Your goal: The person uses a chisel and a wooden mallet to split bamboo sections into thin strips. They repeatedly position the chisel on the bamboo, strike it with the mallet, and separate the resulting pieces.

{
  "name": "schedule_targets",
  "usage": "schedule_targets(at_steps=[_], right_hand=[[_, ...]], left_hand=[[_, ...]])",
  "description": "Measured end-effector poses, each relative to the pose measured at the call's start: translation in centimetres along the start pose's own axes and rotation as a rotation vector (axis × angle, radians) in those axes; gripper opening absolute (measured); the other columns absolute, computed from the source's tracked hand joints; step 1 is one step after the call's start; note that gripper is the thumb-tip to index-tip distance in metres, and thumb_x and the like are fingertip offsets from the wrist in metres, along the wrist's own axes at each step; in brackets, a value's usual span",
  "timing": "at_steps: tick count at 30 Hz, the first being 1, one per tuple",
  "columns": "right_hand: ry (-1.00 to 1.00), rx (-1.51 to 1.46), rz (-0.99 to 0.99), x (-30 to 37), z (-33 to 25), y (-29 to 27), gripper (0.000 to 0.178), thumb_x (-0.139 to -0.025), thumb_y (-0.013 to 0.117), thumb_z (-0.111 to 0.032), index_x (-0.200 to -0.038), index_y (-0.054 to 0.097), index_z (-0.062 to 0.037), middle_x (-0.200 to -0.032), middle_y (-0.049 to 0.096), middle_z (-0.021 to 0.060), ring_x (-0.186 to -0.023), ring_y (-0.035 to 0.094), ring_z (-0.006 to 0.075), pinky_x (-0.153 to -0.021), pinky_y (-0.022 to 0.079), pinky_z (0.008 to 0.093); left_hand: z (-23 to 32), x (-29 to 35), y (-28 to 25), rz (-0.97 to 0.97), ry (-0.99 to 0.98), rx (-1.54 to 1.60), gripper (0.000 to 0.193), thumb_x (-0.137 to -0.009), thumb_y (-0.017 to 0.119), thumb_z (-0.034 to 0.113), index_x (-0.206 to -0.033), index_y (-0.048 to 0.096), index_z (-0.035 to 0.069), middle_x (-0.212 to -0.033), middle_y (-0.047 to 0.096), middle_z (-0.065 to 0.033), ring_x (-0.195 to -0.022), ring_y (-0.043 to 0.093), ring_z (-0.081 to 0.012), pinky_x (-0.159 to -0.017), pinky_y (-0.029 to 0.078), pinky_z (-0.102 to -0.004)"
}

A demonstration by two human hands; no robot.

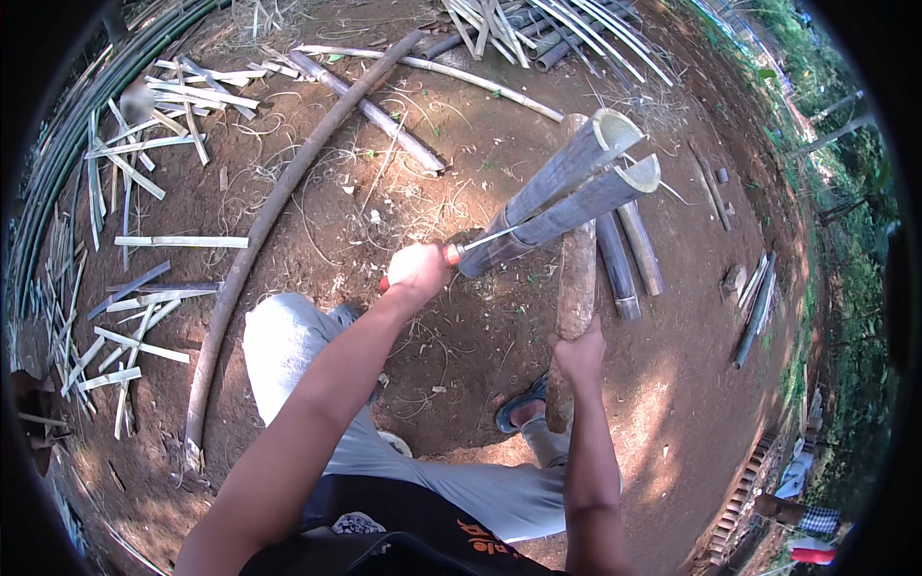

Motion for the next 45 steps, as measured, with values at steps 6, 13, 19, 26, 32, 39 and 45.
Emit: schedule_targets(at_steps=[6, 13, 19, 26, 32, 39, 45], right_hand=[[-0.197, -0.354, 0.162, 2.9, -5.7, -7.4, 0.07, -0.065, 0.081, -0.013, -0.128, 0.053, 0.0017, -0.099, 0.072, 0.0201, -0.093, 0.072, 0.031, -0.087, 0.054, 0.0392], [-0.186, -0.424, 0.279, 1.0, -1.7, -1.7, 0.07, -0.069, 0.082, -0.018, -0.128, 0.05, 0.0018, -0.101, 0.072, 0.0232, -0.097, 0.071, 0.037, -0.091, 0.055, 0.0427], [0.057, -0.12, -0.045, 0.7, 2.1, 6.8, 0.066, -0.066, 0.085, -0.024, -0.12, 0.056, -0.0008, -0.107, 0.07, 0.0289, -0.103, 0.068, 0.0452, -0.091, 0.054, 0.0482], [0.027, -0.253, 0.031, 2.6, 4.5, 9.0, 0.063, -0.067, 0.085, -0.024, -0.118, 0.056, -0.0005, -0.104, 0.071, 0.0275, -0.103, 0.069, 0.0437, -0.089, 0.054, 0.0473], [0.09, -0.477, 0.186, 8.2, 6.6, 14.7, 0.062, -0.067, 0.084, -0.019, -0.119, 0.057, 0.0001, -0.104, 0.071, 0.0258, -0.101, 0.07, 0.0404, -0.09, 0.053, 0.0457], [0.108, -0.699, 0.219, 8.0, 6.5, 12.3, 0.054, -0.07, 0.082, -0.008, -0.119, 0.062, 0.0039, -0.102, 0.071, 0.014, -0.091, 0.068, 0.0231, -0.086, 0.052, 0.0353], [-0.265, -0.733, 0.619, 3.6, 1.3, -4.8, 0.071, -0.08, 0.082, -0.002, -0.137, 0.043, 0.0112, -0.128, 0.058, 0.0215, -0.111, 0.062, 0.0263, -0.098, 0.051, 0.0402]], left_hand=[[-2.6, -1.0, 0.0, 0.122, -0.078, -0.028, 0.035, -0.091, 0.064, 0.043, -0.101, 0.071, 0.01, -0.089, 0.074, -0.017, -0.088, 0.073, -0.0356, -0.081, 0.058, -0.0458], [-1.1, 0.8, 0.4, 0.014, -0.101, -0.102, 0.031, -0.089, 0.064, 0.031, -0.105, 0.073, 0.006, -0.095, 0.075, -0.0188, -0.088, 0.074, -0.0351, -0.08, 0.06, -0.0453], [-1.2, 0.5, -1.3, -0.012, -0.137, -0.109, 0.039, -0.095, 0.06, 0.04, -0.099, 0.076, 0.004, -0.099, 0.074, -0.0204, -0.095, 0.074, -0.0337, -0.086, 0.058, -0.0445], [-3.4, 0.6, 0.7, -0.05, -0.169, -0.13, 0.042, -0.095, 0.06, 0.044, -0.109, 0.074, 0.007, -0.104, 0.075, -0.017, -0.1, 0.073, -0.0313, -0.088, 0.058, -0.0412], [-3.2, 0.9, 1.2, -0.037, -0.188, -0.109, 0.043, -0.096, 0.057, 0.041, -0.107, 0.074, 0.004, -0.107, 0.074, -0.019, -0.103, 0.072, -0.0327, -0.089, 0.057, -0.0415], [-3.6, 1.0, 0.9, -0.056, -0.179, -0.051, 0.042, -0.096, 0.056, 0.039, -0.103, 0.076, 0.003, -0.101, 0.074, -0.0202, -0.098, 0.074, -0.034, -0.085, 0.058, -0.0423], [-4.1, 0.5, 2.1, -0.102, -0.15, -0.045, 0.029, -0.09, 0.061, 0.027, -0.1, 0.076, 0.005, -0.096, 0.075, -0.0181, -0.093, 0.075, -0.0317, -0.084, 0.059, -0.0412]])
Point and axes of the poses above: each hand's wrist, its own x-axis away from the middle knuckle, its own y-axis out of the palm, z = x × y, the point moved 8 cm from there along -x, towards the middle knuckle
